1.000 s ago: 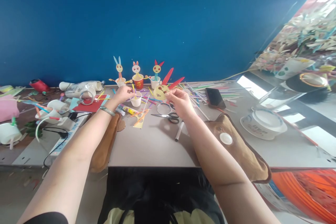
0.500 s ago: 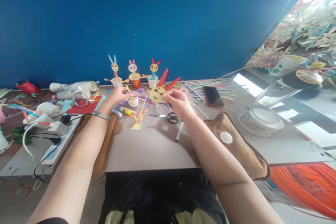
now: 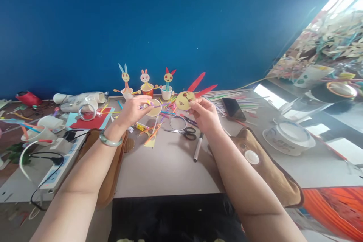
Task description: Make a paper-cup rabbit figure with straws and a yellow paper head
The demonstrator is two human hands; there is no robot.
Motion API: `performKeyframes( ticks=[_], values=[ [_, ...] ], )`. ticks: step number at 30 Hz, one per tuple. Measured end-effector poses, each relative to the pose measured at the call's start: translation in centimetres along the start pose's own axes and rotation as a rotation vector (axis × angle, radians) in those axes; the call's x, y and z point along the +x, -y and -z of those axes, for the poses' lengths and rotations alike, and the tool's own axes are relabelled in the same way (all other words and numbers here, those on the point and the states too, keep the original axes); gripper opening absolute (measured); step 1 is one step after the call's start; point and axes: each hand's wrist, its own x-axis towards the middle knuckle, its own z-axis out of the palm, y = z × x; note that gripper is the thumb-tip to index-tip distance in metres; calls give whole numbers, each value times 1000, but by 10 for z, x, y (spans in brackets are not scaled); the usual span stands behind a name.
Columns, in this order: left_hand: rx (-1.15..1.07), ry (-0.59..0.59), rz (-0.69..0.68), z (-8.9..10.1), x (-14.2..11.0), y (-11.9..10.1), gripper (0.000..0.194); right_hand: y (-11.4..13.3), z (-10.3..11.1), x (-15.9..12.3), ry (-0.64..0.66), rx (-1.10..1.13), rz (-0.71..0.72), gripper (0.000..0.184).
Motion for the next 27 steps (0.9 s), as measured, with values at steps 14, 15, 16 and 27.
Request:
performKeyframes(
  ticks=[14,15,16,27],
  values=[
    [-1107,-187,536,7,7,-1,44,11,4,1,34,159,16,42],
    [-1112,-189,544,6,7,0,42,12,3,0,38,169,11,42],
    [-1114,-192,557,5,7,2,41,12,3,0,44,178,10,41],
    [-1054,-229,505,-5,10,3,40,7,-15,-26,396,-292,355,16]
  ],
)
